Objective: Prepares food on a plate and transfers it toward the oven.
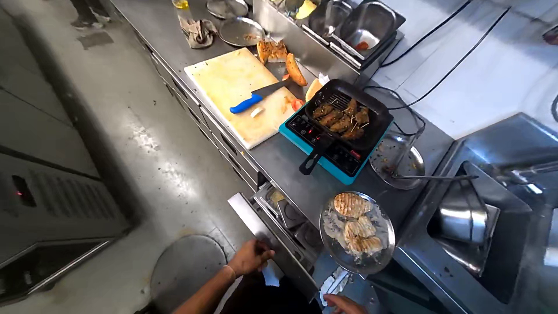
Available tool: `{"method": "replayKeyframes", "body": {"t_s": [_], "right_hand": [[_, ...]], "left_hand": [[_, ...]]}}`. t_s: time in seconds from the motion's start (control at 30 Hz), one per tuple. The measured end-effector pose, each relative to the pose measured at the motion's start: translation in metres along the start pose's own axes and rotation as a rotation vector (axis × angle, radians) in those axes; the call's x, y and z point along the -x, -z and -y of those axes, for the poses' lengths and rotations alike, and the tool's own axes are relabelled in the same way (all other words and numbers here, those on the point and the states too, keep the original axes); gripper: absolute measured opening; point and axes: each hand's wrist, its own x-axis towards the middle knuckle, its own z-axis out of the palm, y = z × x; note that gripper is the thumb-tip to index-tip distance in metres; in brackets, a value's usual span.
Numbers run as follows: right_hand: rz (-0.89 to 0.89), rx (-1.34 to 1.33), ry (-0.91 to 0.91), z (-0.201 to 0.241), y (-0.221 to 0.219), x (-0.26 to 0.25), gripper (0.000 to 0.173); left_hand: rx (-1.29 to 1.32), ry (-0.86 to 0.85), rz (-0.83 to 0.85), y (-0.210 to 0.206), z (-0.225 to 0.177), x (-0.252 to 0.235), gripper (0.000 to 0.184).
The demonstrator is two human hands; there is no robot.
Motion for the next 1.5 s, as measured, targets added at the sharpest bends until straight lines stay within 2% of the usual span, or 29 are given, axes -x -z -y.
{"method": "replayKeyframes", "body": {"t_s": [0.1,0.2,0.37,0.47,0.53,0.6,0.7,0.8,0.93,1.03,1.13,1.2,1.37,1.5], "right_hand": [[0.038,0.018,-0.015,0.019,-0.012,-0.028,0.036],[0.106,0.050,-0.012,0.033,-0.018,-0.059,0.037],[0.187,0.087,-0.018,0.046,-0.026,-0.103,0.037],[0.080,0.064,-0.085,0.052,-0.034,-0.129,0.034],[-0.016,0.054,-0.131,0.059,-0.039,-0.148,0.033],[-0.065,0.016,-0.178,0.069,-0.045,-0.170,0.035],[-0.006,-0.075,-0.289,0.085,-0.058,-0.206,0.037],[0.124,-0.101,-0.443,0.098,-0.068,-0.237,0.034],[0.141,0.061,-0.538,0.108,-0.071,-0.266,0.028],[0.015,0.193,-0.548,0.113,-0.066,-0.269,0.030],[-0.134,0.351,-0.524,0.112,-0.054,-0.258,0.042],[-0.171,0.426,-0.511,0.106,-0.049,-0.252,0.039],[-0.095,0.571,-0.415,0.097,-0.053,-0.246,0.023],[-0.084,0.616,-0.334,0.098,-0.051,-0.244,0.031]], "left_hand": [[-0.346,-0.063,-0.126,0.007,-0.027,-0.014,0.033],[-0.677,0.059,-0.137,-0.007,-0.057,-0.049,0.037],[-0.850,0.109,-0.052,-0.023,-0.077,-0.081,0.029],[-0.879,0.150,-0.023,0.000,-0.085,-0.065,0.023],[-0.836,0.231,-0.099,0.033,-0.079,-0.036,0.023],[-0.715,0.275,-0.215,0.075,-0.053,-0.007,0.028],[-0.317,0.074,-0.384,0.112,-0.002,0.029,0.023],[0.101,-0.102,-0.476,0.099,0.033,0.044,0.018],[0.364,-0.123,-0.452,0.069,0.053,0.045,0.017],[0.435,-0.144,-0.404,0.056,0.061,0.038,0.015],[0.404,-0.154,-0.384,0.053,0.059,0.028,0.018],[0.340,-0.138,-0.362,0.055,0.052,0.026,0.020],[0.299,-0.133,-0.363,0.058,0.038,0.022,0.020],[0.282,-0.103,-0.372,0.057,0.030,0.019,0.020]]}}
